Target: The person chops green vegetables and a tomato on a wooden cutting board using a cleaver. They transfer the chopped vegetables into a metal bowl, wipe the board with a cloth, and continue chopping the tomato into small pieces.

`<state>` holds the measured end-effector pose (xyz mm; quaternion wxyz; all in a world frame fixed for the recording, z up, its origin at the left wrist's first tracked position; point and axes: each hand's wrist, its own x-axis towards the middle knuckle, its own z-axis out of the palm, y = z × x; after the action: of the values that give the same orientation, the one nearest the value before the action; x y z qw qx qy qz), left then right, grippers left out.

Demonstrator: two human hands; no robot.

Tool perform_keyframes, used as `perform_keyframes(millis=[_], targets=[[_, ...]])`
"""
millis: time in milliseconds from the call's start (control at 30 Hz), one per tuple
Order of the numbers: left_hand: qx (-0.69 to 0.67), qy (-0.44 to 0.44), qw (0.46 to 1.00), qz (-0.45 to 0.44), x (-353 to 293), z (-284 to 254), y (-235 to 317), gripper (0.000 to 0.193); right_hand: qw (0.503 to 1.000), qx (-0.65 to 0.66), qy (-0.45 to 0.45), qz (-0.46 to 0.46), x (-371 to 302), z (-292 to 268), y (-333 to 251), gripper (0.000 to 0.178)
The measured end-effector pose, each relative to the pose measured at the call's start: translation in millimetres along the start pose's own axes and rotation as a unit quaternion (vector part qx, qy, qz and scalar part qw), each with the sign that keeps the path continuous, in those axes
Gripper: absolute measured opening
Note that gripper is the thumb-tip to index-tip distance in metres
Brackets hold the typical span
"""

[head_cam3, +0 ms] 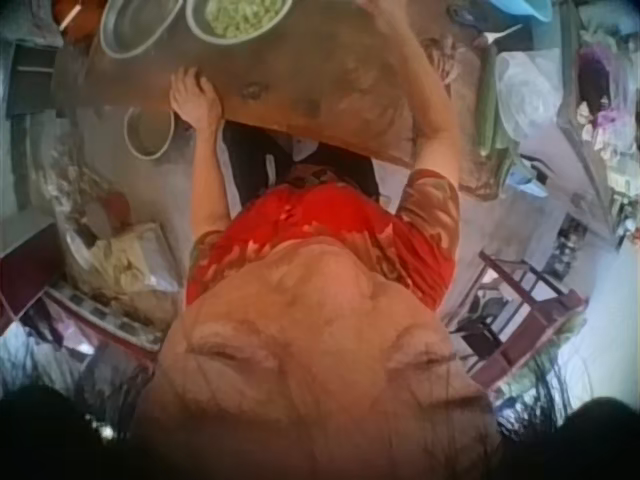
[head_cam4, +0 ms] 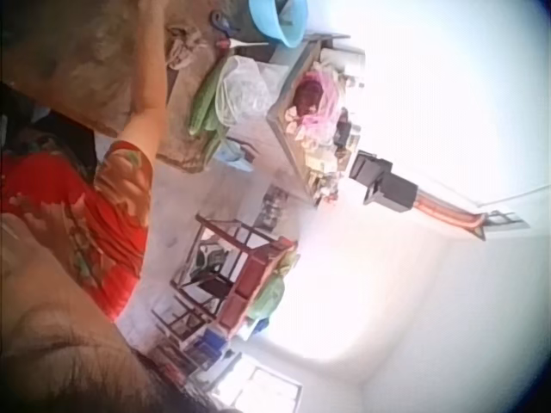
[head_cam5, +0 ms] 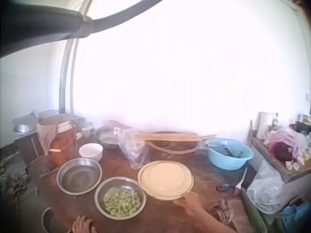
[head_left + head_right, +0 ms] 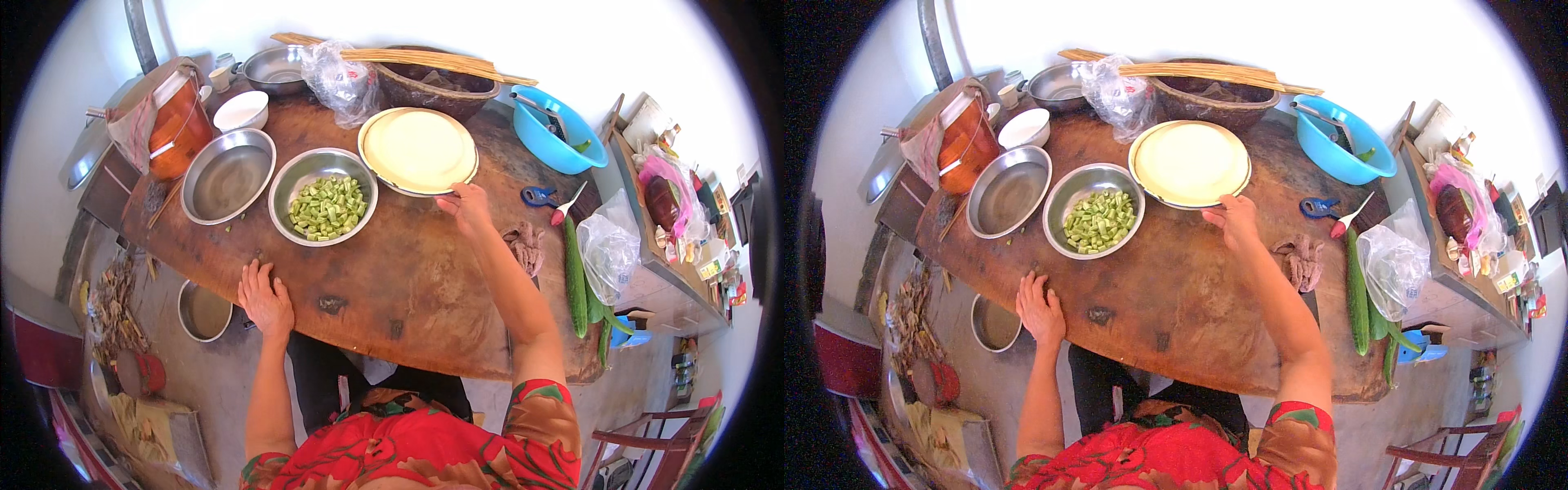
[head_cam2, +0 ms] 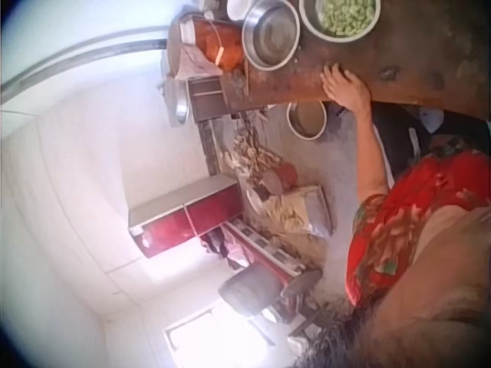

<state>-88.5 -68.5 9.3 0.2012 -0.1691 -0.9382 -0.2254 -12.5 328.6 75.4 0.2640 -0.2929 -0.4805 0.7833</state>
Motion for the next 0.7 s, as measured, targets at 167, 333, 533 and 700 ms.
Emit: perform_keyframes(millis=[167,333,533,700], targets=[[0.003,-0.006,1.000,-0.005,-2,1,0,0.034,0.999,-0.020,-0.006,0.030,-6,6,-1,0.020],[-0.001,-0.007,1.000,-0.006,1,-2,3,0.034,0.979,-0.188,0.071,-0.037,31,-42,-18,0.022],[-0.007,-0.001,1.000,-0.005,2,0,2,0.033,0.826,-0.452,0.072,-0.329,126,-80,-8,0.048],[-0.011,-0.009,1.000,-0.014,3,-6,5,0.034,0.739,-0.549,-0.005,-0.391,163,-71,-1,0.061]])
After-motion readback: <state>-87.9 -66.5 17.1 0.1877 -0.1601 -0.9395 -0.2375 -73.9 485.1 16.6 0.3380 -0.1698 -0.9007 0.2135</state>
